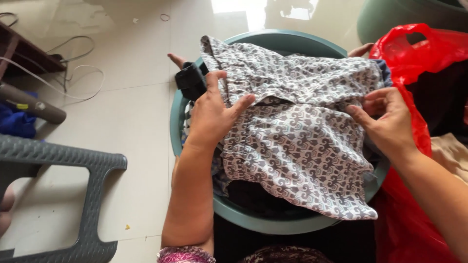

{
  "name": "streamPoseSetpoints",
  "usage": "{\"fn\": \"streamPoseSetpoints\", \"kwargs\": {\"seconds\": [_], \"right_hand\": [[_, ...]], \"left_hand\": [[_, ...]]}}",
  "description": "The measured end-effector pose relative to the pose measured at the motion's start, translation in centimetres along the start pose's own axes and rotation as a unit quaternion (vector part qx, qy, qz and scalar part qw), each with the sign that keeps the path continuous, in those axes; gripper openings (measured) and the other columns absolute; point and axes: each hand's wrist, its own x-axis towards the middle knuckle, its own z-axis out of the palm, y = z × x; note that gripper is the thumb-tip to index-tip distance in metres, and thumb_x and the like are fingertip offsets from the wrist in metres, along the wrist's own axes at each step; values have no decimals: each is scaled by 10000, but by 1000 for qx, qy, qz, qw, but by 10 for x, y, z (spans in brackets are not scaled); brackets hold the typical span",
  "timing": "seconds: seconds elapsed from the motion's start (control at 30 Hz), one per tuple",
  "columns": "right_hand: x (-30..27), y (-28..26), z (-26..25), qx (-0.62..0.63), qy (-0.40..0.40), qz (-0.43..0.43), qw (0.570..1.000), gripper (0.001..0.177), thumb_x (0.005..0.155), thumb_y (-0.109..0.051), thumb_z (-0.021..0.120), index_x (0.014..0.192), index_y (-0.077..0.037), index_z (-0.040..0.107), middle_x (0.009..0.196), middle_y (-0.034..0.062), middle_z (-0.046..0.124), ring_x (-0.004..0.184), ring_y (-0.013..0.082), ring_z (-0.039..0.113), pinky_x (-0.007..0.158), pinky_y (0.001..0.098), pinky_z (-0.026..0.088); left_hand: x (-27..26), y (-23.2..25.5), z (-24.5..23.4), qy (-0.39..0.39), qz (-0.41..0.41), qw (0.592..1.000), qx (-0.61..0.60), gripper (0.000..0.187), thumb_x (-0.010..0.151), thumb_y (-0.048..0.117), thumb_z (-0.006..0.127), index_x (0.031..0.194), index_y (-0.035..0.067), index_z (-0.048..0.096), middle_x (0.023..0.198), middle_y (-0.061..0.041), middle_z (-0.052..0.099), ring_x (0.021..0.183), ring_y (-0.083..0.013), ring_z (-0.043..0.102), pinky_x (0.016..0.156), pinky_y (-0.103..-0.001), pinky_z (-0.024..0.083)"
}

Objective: Sorting through a basin of mixed laundry, picking up individual items like shirts and shorts to inspect them before folding or setting them aside.

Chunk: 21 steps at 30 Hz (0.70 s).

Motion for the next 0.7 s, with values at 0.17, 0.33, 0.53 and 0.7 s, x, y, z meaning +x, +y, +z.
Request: {"fn": "streamPoseSetpoints", "kwargs": {"seconds": [0.17, 0.33, 0.53, 0.7], "right_hand": [[10, -7, -3, 136, -93, 58, 985, 468, 1023, -92, 531, 1433, 40, 351, 1294, 236, 532, 1169, 263, 543, 1001, 348, 452], [18, -2, -17, 348, -86, 127, 925, 533, 947, -17, 575, 1451, -81, 413, 1220, 125, 566, 1075, 167, 576, 984, 288, 485], [14, 15, -21, 360, -54, 171, 916, 516, 897, -38, 651, 1377, -59, 464, 1183, 145, 596, 1052, 185, 618, 938, 277, 511], [3, 0, -33, 390, 25, 127, 911, 382, 857, 80, 651, 1160, -117, 525, 1057, 22, 609, 916, 79, 629, 898, 180, 538]], "left_hand": [[-8, 9, 1, 37, 49, 997, -42, 831, 823, 622, 700, 1420, 132, 397, 712, -119, 682, 595, -260, 713, 615, -433, 571], [-8, 11, -1, 18, 31, 998, -51, 785, 849, 506, 728, 1457, 132, 401, 601, -25, 552, 517, -193, 613, 566, -362, 528], [-10, 8, -3, 43, 45, 977, -206, 362, 944, 169, 686, 1274, 162, 539, 628, 30, 566, 496, -69, 460, 467, -216, 346], [-10, 4, -7, 58, 25, 968, -243, 250, 936, 125, 689, 1161, 168, 590, 633, 61, 457, 521, -48, 356, 472, -201, 263]]}}
